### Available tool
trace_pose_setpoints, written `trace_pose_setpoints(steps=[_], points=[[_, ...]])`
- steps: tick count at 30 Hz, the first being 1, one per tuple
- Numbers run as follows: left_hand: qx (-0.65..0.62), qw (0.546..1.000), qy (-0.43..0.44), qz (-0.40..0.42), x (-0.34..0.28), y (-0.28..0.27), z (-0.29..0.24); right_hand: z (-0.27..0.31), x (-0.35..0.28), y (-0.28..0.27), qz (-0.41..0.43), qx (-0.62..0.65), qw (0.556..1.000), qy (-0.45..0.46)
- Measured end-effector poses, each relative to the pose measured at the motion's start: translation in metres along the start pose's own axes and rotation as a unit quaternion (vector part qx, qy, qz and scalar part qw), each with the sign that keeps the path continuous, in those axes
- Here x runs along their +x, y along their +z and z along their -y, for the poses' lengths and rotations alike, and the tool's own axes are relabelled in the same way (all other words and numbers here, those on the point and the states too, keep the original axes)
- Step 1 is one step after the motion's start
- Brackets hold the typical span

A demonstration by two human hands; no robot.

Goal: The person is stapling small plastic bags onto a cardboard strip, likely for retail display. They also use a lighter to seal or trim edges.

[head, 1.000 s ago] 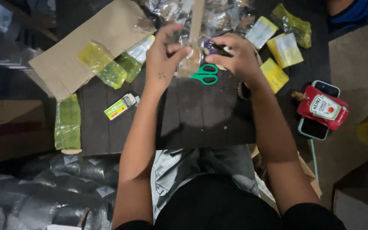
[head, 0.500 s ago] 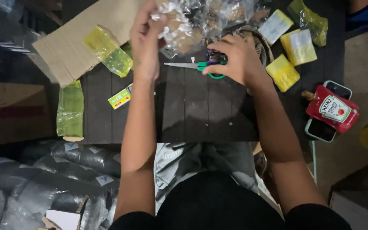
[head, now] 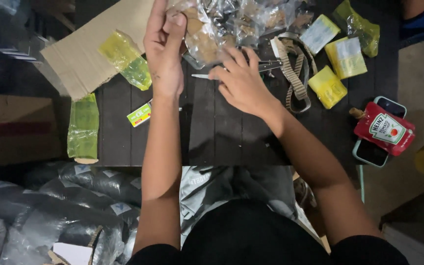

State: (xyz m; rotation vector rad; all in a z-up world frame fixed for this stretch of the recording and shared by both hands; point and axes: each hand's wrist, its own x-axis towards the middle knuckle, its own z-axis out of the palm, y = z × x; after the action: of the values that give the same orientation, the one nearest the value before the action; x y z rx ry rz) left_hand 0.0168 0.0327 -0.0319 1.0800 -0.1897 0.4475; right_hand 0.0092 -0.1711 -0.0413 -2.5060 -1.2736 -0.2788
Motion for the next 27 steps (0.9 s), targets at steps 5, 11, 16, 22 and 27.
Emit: trace_pose_setpoints(steps=[5, 11, 16, 22, 27], points=[[0.156, 0.986, 0.054, -0.007, -0.001, 0.014, -0.021, 0.011, 0.007, 0.013, -0.028, -0.052, 0.998, -0.036], [0.204, 0.977, 0.04, 0.045, 0.0, 0.022, -0.024, -0.002, 0.001, 0.011, -0.092, 0.082, 0.992, 0.04], [0.178, 0.981, 0.03, 0.067, -0.002, 0.025, -0.025, -0.029, -0.012, -0.019, -0.231, 0.201, 0.947, 0.093], [0.233, 0.971, 0.01, 0.059, -0.005, 0.023, -0.026, -0.045, -0.012, -0.024, -0.311, 0.184, 0.919, 0.155], [0.187, 0.979, -0.002, 0.085, -0.005, 0.025, -0.025, -0.041, -0.014, -0.02, -0.229, 0.195, 0.933, 0.199]])
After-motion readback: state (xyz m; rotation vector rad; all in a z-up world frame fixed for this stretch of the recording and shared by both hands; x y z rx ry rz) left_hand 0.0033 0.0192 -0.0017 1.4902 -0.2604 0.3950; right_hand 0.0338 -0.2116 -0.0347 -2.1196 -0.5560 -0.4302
